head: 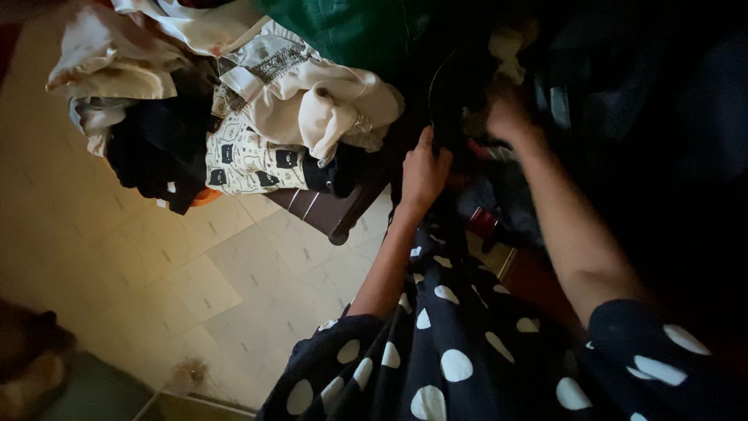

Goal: The person folds various small clothing items, including socks and underwear, by hand. They handle each item individually, folding them into compact shapes and placing them into a black bag or onto a nearby shelf.

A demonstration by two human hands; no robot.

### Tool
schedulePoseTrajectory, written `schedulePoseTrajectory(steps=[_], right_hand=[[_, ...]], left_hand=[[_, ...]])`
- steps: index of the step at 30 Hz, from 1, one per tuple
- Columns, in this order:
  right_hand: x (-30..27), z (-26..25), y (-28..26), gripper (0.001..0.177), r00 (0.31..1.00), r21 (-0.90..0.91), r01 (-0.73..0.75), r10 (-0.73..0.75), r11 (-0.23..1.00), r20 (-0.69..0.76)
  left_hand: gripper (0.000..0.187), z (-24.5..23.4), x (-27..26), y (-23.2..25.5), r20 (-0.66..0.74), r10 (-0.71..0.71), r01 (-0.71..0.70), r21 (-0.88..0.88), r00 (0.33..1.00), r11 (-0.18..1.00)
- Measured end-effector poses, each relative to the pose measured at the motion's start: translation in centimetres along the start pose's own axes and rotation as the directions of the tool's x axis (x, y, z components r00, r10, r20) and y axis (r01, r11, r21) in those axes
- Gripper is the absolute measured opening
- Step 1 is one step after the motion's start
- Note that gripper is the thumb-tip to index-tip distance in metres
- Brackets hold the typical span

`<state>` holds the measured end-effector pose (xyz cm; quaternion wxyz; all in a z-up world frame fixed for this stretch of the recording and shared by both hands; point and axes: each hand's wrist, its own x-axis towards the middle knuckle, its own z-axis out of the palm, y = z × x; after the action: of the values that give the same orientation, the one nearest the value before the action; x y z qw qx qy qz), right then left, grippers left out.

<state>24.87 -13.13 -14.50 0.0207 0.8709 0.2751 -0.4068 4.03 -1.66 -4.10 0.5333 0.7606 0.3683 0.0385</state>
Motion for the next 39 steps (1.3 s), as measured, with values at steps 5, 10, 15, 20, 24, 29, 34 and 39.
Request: schedulePoseTrajectory(steps=[5,10,15,20,24,29,34,39], right_hand=[[3.5,3.7,2.3,0.051,0.984,-0.032,-0.116,0.119,0.993,0.132],[3.8,6.0,3.3,0.055,0.965,-0.088,-0.159,0.174,0.983,0.197],[1.0,2.8,2.8,0.059,0.980,0.110,-0.193,0.198,0.975,-0.035],[0.9,-1.2,3.9,0.032,0.929,-0.036,-0.020,0.006,0.999,-0.370],[6.1,-3.4,4.2,0.037,0.930,-0.142,0.058,-0.106,0.988,-0.351],[11.8,-6.2,3.6,0.077,0.996,0.158,-0.077,0.083,0.984,-0.036],[14.8,-1.1,5.9,0.062,0.985,0.095,-0.170,0.169,0.981,0.013],[12.0,5.2,8.0,0.048,0.953,-0.227,0.096,-0.156,0.969,-0.261]], left_hand=[[0.044,-0.8,-0.4,0.4,-0.009,-0.003,0.003,0.021,1.000,1.000],[0.031,-1.4,-0.2,1.1,0.032,-0.069,0.068,0.039,0.997,0.997],[0.031,-2.2,-0.6,1.3,0.030,-0.001,0.001,-0.006,1.000,1.000],[0.037,-1.3,0.0,2.1,0.023,-0.019,0.021,-0.100,1.000,0.995],[0.021,-0.8,0.5,3.3,0.015,0.020,-0.021,0.021,1.000,1.000],[0.035,-1.8,-0.2,4.1,0.079,-0.041,0.055,-0.177,0.996,0.983],[0.043,-1.4,0.2,3.0,0.011,-0.003,0.005,-0.125,1.000,0.992],[0.047,-0.3,1.3,2.6,0.025,-0.043,0.044,-0.047,0.999,0.998]])
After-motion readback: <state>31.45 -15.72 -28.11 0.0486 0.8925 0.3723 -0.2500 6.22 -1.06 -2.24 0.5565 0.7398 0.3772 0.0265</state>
